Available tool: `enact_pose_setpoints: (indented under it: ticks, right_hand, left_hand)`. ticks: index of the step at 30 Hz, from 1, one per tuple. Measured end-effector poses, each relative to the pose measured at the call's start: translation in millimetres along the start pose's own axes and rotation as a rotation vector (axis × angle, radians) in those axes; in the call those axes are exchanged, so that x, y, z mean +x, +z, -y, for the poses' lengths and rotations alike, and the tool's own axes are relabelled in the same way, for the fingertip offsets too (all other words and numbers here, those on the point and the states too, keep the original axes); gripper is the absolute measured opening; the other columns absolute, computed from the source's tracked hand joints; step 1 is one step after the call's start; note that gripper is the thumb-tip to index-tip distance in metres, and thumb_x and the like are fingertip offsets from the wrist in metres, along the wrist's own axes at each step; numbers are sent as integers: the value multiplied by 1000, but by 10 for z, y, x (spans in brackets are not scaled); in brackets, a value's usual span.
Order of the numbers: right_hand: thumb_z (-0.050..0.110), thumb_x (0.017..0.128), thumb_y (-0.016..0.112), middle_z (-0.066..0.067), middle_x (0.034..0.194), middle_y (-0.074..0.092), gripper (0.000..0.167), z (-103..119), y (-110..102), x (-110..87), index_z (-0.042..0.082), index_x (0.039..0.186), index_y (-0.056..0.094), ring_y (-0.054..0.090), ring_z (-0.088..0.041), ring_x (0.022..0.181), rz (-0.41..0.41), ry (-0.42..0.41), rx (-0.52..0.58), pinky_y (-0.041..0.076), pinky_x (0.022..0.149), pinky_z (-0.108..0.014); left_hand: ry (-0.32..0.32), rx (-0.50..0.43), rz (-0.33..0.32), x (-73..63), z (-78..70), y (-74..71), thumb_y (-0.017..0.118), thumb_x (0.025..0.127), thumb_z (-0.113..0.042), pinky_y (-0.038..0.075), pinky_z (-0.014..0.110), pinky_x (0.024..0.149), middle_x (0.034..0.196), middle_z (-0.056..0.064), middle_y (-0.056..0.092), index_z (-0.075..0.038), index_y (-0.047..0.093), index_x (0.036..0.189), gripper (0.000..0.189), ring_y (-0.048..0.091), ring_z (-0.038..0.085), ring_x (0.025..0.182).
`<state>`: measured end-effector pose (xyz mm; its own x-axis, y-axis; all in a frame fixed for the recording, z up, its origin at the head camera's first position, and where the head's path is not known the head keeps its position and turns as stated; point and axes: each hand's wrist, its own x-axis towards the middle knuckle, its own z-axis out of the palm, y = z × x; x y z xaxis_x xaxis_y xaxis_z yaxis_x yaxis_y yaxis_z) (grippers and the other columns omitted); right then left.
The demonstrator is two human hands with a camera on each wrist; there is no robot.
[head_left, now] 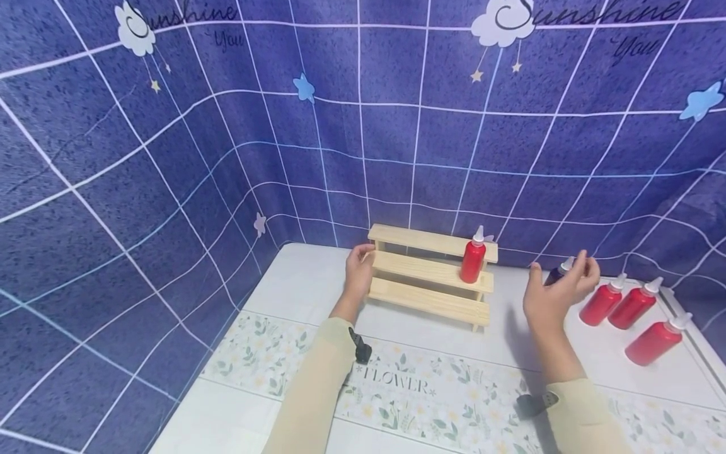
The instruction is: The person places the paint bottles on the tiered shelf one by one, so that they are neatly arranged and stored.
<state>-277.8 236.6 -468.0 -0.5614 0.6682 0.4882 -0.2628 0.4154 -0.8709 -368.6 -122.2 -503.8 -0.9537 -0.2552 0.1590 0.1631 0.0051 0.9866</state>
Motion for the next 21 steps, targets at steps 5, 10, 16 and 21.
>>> enact_pose_setpoints:
  ticks: [5,10,16,21]
  right_hand:
    - [23,95,69,-10,175,8,93,-150,-71,79,15,170,17,6,-22,164,35,91,-54,6,135,-30]
    - [24,96,68,-13,176,6,96,-253,-94,143,12,171,8,5,-23,165,87,166,-46,5,135,-28]
    - [25,100,62,-17,173,10,92,-328,-123,181,12,170,4,7,-26,164,159,257,-56,4,135,-27]
    - [23,103,55,-24,171,15,81,-405,-135,195,6,168,10,14,-34,163,226,303,-90,7,137,-36]
  left_hand:
    - [4,-2,1,-9,-26,-4,58,102,-5,30,51,132,155,17,56,-3,66,122,22,40,34,156]
    - [5,10,-2,-8,-32,-12,58,102,-6,32,50,131,155,18,56,-3,66,123,22,42,34,156]
    - [-2,1,8,-15,-11,-13,58,102,-5,31,51,132,156,22,54,-2,66,123,22,41,34,156]
    - [5,7,6,-11,-18,-11,58,103,-5,35,49,130,155,21,55,-2,65,123,22,43,33,154]
